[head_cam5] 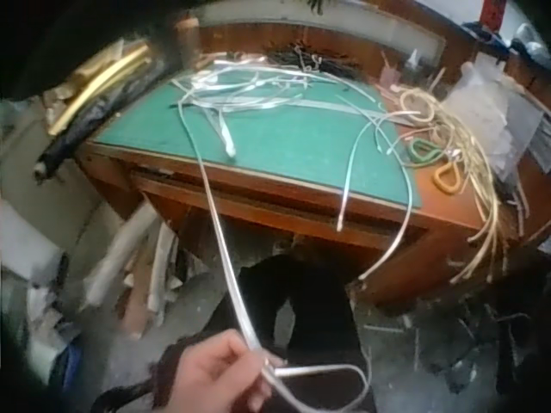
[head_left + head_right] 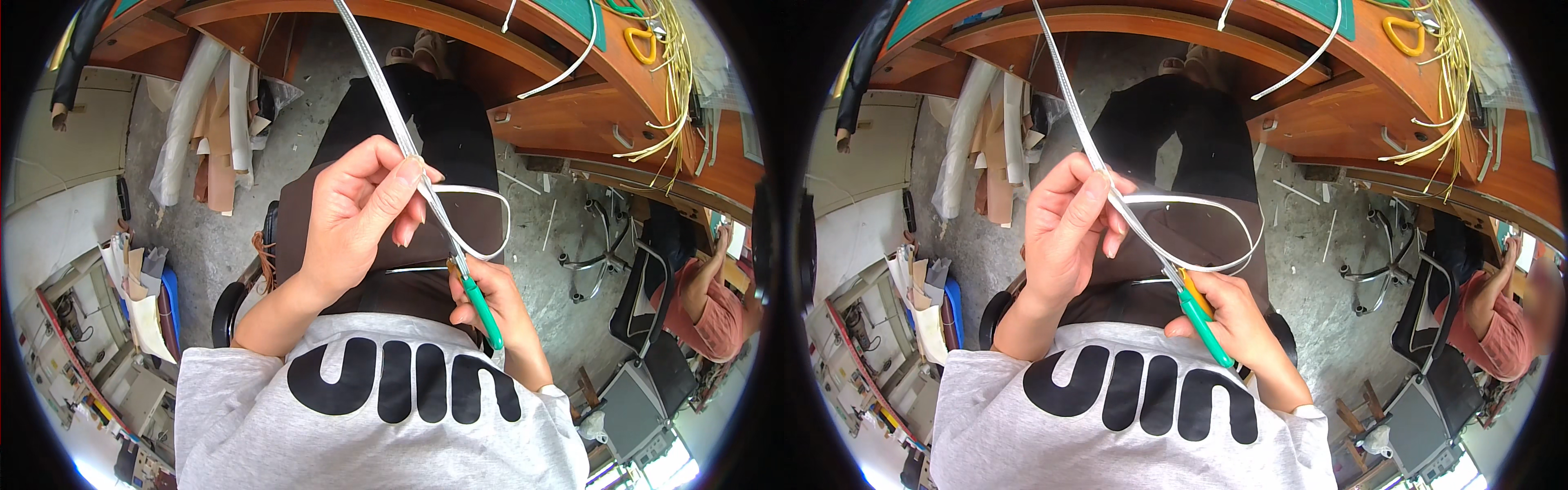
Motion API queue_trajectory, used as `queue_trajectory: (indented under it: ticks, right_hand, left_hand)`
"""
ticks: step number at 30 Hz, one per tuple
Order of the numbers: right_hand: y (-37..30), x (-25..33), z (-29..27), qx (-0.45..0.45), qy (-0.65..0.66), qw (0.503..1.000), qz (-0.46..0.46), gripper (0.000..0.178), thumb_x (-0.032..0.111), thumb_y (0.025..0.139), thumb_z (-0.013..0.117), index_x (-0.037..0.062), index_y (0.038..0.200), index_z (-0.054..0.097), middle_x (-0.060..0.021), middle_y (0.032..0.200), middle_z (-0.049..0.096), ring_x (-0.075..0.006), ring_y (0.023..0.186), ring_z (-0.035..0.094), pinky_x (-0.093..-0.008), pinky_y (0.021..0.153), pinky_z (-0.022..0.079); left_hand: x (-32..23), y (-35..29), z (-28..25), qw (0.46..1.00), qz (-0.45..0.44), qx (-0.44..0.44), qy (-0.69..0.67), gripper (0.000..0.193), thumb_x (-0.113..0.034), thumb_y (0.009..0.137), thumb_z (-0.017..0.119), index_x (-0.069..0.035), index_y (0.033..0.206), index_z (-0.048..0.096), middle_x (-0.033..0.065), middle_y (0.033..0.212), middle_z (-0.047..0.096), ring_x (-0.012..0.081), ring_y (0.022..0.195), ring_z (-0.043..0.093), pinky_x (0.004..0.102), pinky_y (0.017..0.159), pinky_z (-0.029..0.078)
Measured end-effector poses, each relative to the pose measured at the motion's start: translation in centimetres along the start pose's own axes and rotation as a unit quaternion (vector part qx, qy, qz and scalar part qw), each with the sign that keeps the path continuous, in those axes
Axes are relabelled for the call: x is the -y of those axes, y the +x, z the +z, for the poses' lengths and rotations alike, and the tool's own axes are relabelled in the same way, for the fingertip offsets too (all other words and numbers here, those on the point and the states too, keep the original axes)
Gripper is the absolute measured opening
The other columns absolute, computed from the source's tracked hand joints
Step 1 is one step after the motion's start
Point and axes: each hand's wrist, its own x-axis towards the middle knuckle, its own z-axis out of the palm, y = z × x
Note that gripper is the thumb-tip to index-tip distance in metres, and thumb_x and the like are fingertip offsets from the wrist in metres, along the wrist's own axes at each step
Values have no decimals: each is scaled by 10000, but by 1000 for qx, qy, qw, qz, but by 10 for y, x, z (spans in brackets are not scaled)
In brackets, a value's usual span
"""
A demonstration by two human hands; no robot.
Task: Cutting and preparing thin white and metallic strips for shoe construction.
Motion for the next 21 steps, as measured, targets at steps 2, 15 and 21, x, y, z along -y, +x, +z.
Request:
queue_trajectory:
  ticks: [2,15,21]
  right_hand:
    - [0,2,-1,11,15,999,26,471,290,629,817,-1,818,499,-65,650,417,-194,570,394,-300,530,343]
    - [-4,-1,-3,59,73,995,32,477,343,639,797,1,798,504,-45,665,431,-170,573,400,-290,527,342]
    - [-3,-1,5,47,125,991,30,556,455,656,745,-14,835,507,-46,701,422,-152,597,400,-290,541,341]
  left_hand:
    - [-2,2,1,999,12,-1,-53,187,-149,949,495,21,939,572,58,726,578,49,545,477,176,492,389]
    - [13,16,-20,978,15,143,-151,203,-154,922,548,25,1007,589,87,914,604,71,599,486,190,536,411]
    - [17,17,-21,981,20,136,-134,212,-156,897,587,34,988,606,77,875,583,86,627,514,198,546,438]
